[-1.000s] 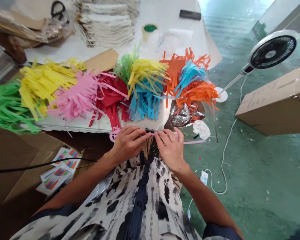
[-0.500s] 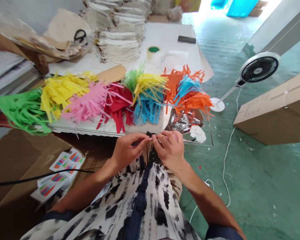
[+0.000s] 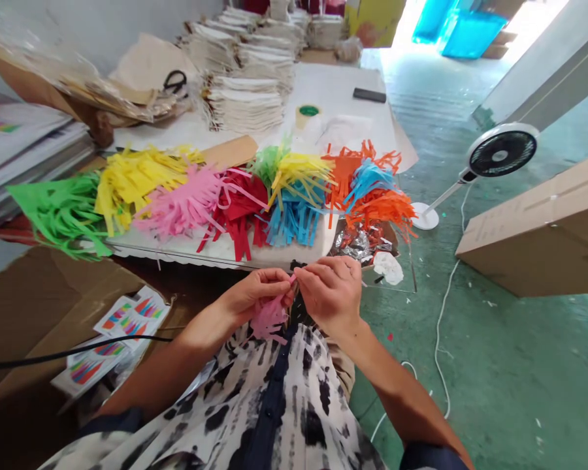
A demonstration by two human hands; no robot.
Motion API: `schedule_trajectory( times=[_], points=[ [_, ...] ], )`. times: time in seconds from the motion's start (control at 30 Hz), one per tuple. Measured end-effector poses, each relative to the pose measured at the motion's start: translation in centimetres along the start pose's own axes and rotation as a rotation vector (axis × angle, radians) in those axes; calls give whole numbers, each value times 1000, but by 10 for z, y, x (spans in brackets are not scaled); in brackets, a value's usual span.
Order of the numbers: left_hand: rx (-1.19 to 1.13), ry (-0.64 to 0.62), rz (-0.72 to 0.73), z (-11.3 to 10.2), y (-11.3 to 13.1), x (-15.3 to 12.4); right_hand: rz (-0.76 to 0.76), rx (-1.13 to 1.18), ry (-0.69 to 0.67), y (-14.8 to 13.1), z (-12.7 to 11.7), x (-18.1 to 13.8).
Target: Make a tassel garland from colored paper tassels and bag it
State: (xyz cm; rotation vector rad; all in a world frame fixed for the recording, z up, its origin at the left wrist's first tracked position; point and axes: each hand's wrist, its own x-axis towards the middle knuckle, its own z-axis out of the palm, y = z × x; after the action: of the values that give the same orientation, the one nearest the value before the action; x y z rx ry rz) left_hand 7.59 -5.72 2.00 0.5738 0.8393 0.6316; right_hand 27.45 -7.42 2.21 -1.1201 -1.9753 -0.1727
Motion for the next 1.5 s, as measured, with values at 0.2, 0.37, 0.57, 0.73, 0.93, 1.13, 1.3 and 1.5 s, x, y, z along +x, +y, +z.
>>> schedule_trajectory(
  times=[0.2,0.37,0.57,0.73,0.93,1.13,1.3,1.5],
  points=[
    [136,24,235,-4,6,8,565,514,-190,-2,4,21],
    [104,18,333,-3,23,15,709,696,-249,4,13,44],
    [52,76,379,-7,31,15,641,829,-390,11,16,64],
    [104,139,482,-15,37,20,522,675,-359,9,20,79],
    [115,294,609,-23,54,29,339,561,-343,61,56,161],
    [46,323,585,-36,57,32,456,-318,-513,157,134,269],
    [-20,324,523,-44,60,31,482,-440,-767,175,180,288],
    [26,308,485,-48,57,39,489,-481,-868,172,192,283]
  ],
)
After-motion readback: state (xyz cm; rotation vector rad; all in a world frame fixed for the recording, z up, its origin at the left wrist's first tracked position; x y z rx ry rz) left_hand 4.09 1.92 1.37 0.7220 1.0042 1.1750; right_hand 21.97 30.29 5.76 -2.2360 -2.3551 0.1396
